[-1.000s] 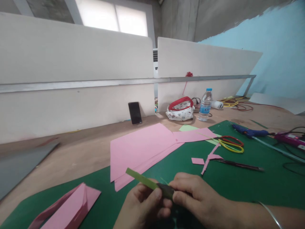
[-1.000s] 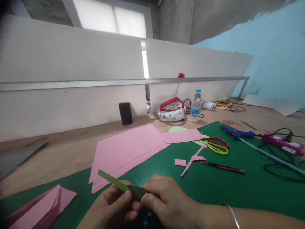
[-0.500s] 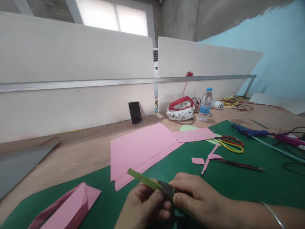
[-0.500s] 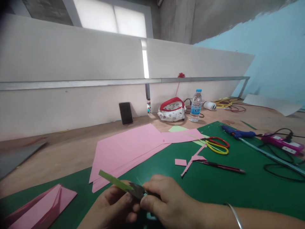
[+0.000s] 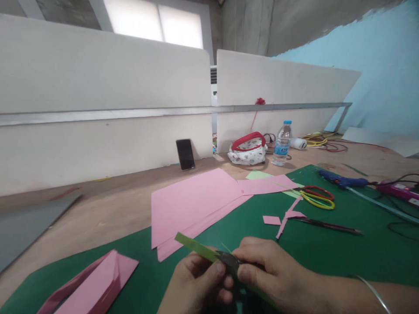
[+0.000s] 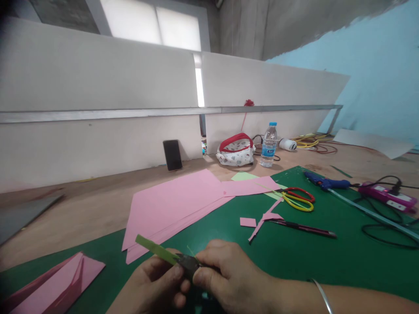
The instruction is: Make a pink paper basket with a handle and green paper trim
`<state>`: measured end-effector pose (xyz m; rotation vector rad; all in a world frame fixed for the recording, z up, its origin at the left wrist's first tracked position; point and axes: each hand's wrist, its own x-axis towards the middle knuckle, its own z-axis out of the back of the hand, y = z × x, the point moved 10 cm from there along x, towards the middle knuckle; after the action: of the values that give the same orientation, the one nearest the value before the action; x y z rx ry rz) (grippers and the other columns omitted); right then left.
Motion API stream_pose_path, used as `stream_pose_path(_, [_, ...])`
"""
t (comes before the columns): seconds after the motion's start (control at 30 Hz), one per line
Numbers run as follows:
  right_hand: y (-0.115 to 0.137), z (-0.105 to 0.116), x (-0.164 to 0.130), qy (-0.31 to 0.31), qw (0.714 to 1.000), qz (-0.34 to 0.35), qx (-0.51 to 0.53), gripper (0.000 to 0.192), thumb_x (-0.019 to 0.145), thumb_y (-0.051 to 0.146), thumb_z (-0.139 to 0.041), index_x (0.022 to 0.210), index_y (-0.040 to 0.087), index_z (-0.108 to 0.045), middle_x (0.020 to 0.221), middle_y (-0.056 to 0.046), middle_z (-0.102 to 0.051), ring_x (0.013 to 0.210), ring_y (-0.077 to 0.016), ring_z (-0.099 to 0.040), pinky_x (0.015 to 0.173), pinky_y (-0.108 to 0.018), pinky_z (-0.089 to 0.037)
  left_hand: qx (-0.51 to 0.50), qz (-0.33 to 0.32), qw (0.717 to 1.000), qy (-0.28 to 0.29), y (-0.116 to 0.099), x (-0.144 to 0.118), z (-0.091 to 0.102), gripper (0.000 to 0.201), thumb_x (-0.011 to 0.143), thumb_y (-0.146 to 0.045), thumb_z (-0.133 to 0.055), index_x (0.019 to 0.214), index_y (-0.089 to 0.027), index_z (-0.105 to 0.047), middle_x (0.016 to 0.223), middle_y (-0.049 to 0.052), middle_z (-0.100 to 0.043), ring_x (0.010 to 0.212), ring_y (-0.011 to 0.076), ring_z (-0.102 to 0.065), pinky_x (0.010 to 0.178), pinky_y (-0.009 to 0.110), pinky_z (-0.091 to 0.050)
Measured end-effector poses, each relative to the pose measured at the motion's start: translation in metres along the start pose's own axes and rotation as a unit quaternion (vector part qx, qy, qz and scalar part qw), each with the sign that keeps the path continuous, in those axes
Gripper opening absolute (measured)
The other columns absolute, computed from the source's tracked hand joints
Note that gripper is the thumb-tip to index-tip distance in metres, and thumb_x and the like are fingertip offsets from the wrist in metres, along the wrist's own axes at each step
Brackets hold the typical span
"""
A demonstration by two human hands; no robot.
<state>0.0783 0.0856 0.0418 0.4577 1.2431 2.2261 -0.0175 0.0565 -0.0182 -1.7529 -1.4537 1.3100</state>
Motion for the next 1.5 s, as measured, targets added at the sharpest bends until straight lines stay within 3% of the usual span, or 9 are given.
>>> stream_pose_path(0.63, [-0.003, 0.001, 0.001, -0.016, 1.000, 0.007, 0.011, 0.025, 0.090, 0.020, -0.051, 0.088, 0.018, -0.075, 0.079, -0.002, -0.059, 0.079, -0.0143, -0.056, 0.072, -0.025, -0.040, 0.018, 0.009, 1.000, 0.007, -0.002, -0.001, -0.001, 0.029, 0.059, -0.032, -0.088, 0.070, -0.012, -0.070, 0.054, 0.001, -0.065, 0.044, 0.0079, -0.056, 0.047, 0.017, -0.039])
stream_pose_path(0.9, [0.005, 0.001, 0.000, -0.001, 1.000, 0.006, -0.001, 0.028, 0.091, 0.022, -0.048, 0.089, 0.018, -0.076, 0.078, -0.003, -0.058, 0.080, -0.0159, -0.054, 0.074, -0.027, -0.040, 0.049, -0.002, 0.998, 0.026, -0.005, 0.001, -0.004, 0.038, 0.051, -0.042, -0.091, 0.062, -0.011, -0.071, 0.049, -0.002, -0.058, 0.040, 0.0055, -0.048, 0.044, 0.018, -0.033])
stream_pose_path(1.27, [0.006, 0.000, -0.001, 0.010, 1.000, 0.001, -0.018, 0.030, 0.092, 0.023, -0.047, 0.085, 0.014, -0.074, 0.079, -0.005, -0.060, 0.081, -0.0171, -0.055, 0.074, -0.027, -0.040, 0.068, -0.017, 0.997, 0.040, 0.007, 0.007, 0.002, 0.041, 0.058, -0.050, -0.086, 0.059, -0.013, -0.068, 0.041, -0.006, -0.046, 0.039, 0.0030, -0.035, 0.042, 0.017, -0.021])
stream_pose_path(1.5, [0.004, 0.004, -0.002, -0.023, 1.000, 0.000, -0.005, 0.028, 0.091, 0.025, -0.048, 0.083, 0.014, -0.072, 0.078, -0.004, -0.057, 0.078, -0.0158, -0.055, 0.071, -0.026, -0.041, 0.075, -0.025, 0.996, 0.052, 0.008, 0.006, -0.003, 0.042, 0.059, -0.050, -0.086, 0.061, -0.012, -0.069, 0.042, -0.006, -0.046, 0.038, 0.0032, -0.034, 0.042, 0.018, -0.023])
